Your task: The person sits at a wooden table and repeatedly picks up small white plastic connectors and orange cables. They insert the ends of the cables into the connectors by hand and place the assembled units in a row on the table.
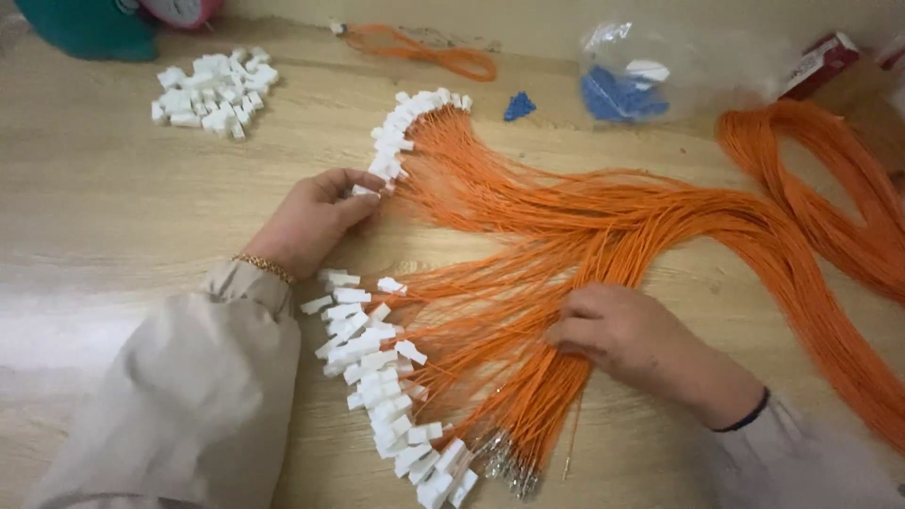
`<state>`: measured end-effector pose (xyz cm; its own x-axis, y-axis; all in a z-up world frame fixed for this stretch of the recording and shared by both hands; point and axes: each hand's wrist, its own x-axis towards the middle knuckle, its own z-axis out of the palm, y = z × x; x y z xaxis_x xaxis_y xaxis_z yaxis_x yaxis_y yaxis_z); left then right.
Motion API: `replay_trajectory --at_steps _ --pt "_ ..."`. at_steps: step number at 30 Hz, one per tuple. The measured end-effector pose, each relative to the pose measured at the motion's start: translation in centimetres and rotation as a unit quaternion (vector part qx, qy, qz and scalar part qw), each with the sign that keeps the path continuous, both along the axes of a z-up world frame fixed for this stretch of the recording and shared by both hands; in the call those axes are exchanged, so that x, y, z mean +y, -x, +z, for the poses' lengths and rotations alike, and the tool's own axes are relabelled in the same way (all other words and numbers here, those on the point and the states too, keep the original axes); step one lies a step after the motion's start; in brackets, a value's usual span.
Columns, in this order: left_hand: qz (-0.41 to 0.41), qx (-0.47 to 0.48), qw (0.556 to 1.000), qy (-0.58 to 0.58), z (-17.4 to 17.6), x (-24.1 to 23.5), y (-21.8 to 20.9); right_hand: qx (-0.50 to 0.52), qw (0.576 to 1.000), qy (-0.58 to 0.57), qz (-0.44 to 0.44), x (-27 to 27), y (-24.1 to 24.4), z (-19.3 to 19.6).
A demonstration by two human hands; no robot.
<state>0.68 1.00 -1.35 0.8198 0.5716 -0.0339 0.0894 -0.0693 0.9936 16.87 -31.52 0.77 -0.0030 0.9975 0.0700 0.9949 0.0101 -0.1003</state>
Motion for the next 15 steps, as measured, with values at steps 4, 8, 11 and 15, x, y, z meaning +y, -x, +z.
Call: replay_trajectory --at_steps 4,8,11,15 --pt "0.003 0.003 1.0 0.009 0.8 0.1 0.0 0.078 0.996 -0.025 -0.017 -1.9 -1.1 2.5" --pt "-0.009 0.067 0.998 0.007 -0.8 0.8 -1.1 0.118 0.983 -0.107 -0.094 -3.9 -2.0 4.7" --pt "-0.005 0.03 0.999 0.02 -0.6 0.9 -1.1 0.186 0.961 -0.149 -0.139 -1.7 -2.1 6.1" --pt "0.011 -0.015 0.999 0.03 -1.2 0.4 -0.5 0.184 0.958 -0.188 -0.113 5.2 -2.3 5.7"
